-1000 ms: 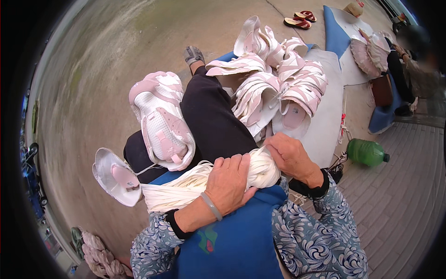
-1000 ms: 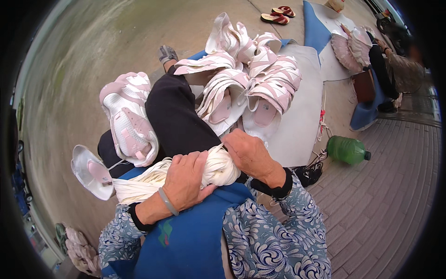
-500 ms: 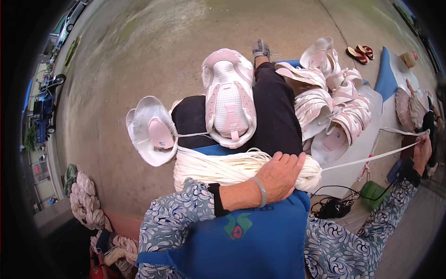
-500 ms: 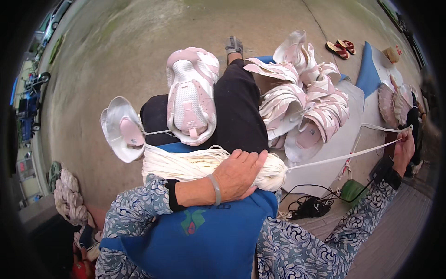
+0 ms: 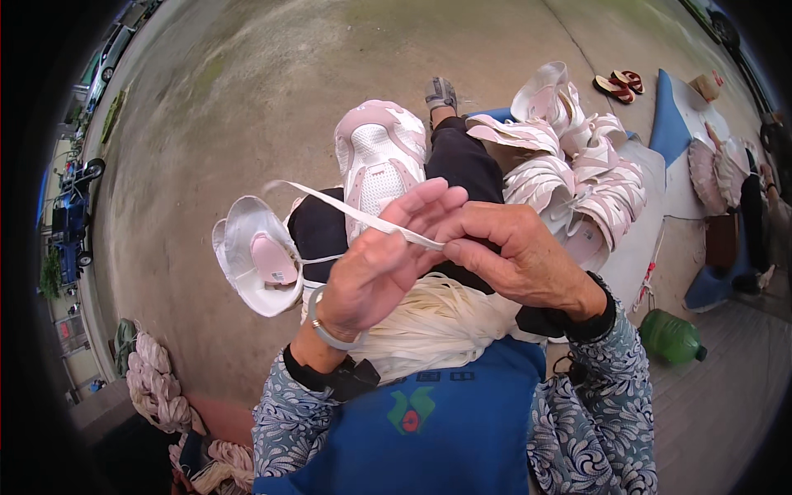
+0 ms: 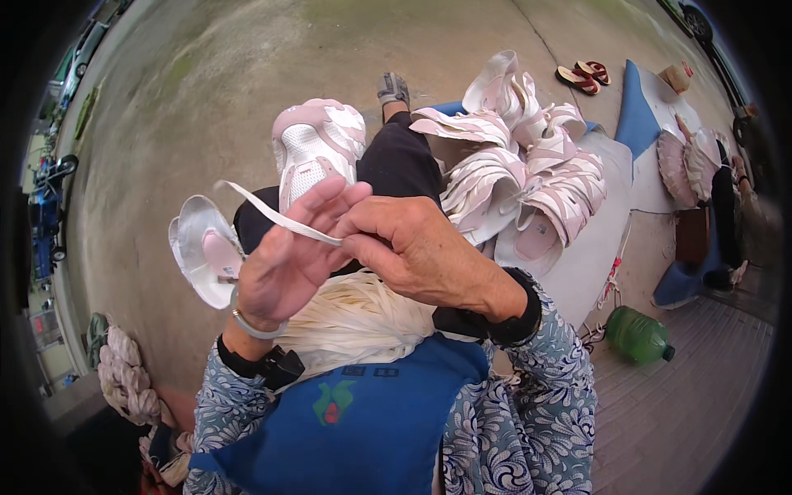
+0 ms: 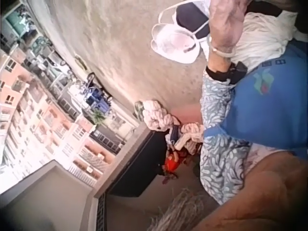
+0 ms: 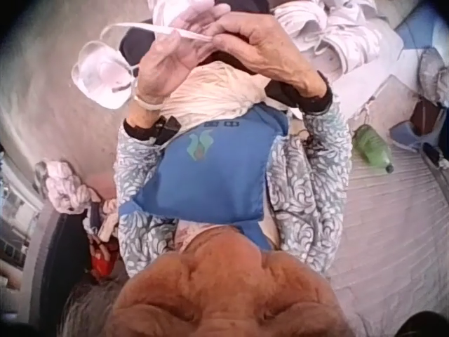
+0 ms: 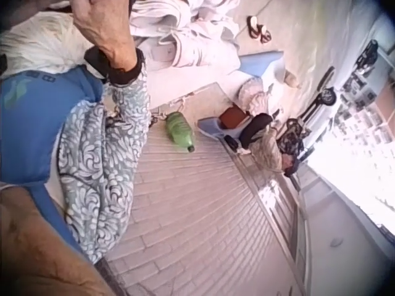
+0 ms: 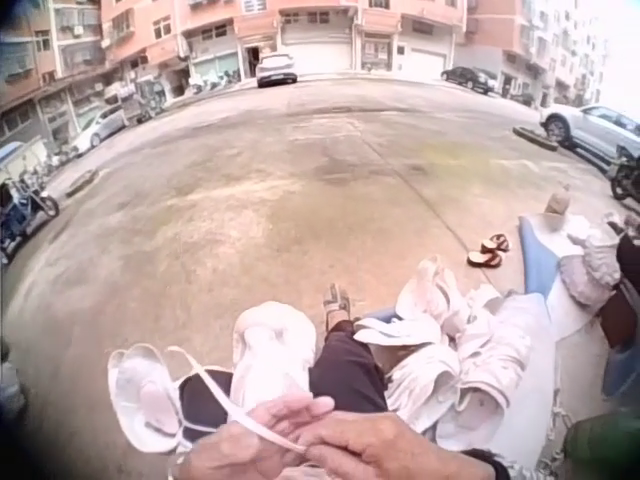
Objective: The recorder is lacing a pair of pink and white athletic shoes, threading the laces through the eyelets and securing the tongue.
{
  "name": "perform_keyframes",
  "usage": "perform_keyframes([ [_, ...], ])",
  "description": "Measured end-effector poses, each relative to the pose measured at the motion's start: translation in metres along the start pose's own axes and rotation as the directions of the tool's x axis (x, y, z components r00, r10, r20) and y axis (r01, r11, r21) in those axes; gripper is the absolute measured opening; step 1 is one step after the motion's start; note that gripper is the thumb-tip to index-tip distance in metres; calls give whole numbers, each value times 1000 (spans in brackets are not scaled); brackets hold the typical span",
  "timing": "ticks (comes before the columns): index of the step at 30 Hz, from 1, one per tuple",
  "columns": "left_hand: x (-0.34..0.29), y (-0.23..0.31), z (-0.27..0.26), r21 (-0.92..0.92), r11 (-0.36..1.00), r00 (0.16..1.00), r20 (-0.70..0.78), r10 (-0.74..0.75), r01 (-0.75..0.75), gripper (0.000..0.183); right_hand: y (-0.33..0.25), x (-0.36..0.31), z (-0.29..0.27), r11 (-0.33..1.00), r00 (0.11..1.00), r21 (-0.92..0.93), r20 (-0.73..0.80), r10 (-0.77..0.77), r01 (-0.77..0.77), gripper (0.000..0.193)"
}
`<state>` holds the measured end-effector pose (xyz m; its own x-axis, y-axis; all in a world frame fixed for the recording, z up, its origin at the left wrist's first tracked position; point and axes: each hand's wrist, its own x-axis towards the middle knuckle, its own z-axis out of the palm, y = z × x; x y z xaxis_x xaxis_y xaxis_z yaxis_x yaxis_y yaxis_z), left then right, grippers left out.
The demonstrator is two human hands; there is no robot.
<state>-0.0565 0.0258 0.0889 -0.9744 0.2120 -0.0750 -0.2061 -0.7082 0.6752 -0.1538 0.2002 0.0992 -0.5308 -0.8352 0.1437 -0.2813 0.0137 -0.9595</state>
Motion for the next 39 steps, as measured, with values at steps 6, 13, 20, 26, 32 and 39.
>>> perform_keyframes([
  [6, 3, 33, -12, -159, 956, 946, -251, 203, -248, 42, 12, -23, -15, 968, 964, -45, 91, 250, -247, 24],
  [13, -21, 67, -50, -13, 963, 870, -432, 237, -269, 35, 65, -101, -71, 672, 675, -63, -102, 731, -737, 20],
  [20, -2, -34, -8, 337, 899, 954, -198, -224, 281, 51, 72, -157, -149, 642, 545, -253, -780, 308, -724, 16],
  [26, 14, -17, 7, 533, 825, 976, -194, -97, 188, 50, 70, -146, -150, 646, 420, 759, -560, 714, -87, 41],
  [32, -7, 45, -29, 348, 933, 867, -435, 243, -87, 45, 72, -158, -129, 777, 634, 298, -455, 626, -554, 57],
  [39, -21, 57, -21, 472, 872, 844, -408, 349, -132, 44, 44, -129, -124, 441, 812, 889, -167, 559, -120, 61],
])
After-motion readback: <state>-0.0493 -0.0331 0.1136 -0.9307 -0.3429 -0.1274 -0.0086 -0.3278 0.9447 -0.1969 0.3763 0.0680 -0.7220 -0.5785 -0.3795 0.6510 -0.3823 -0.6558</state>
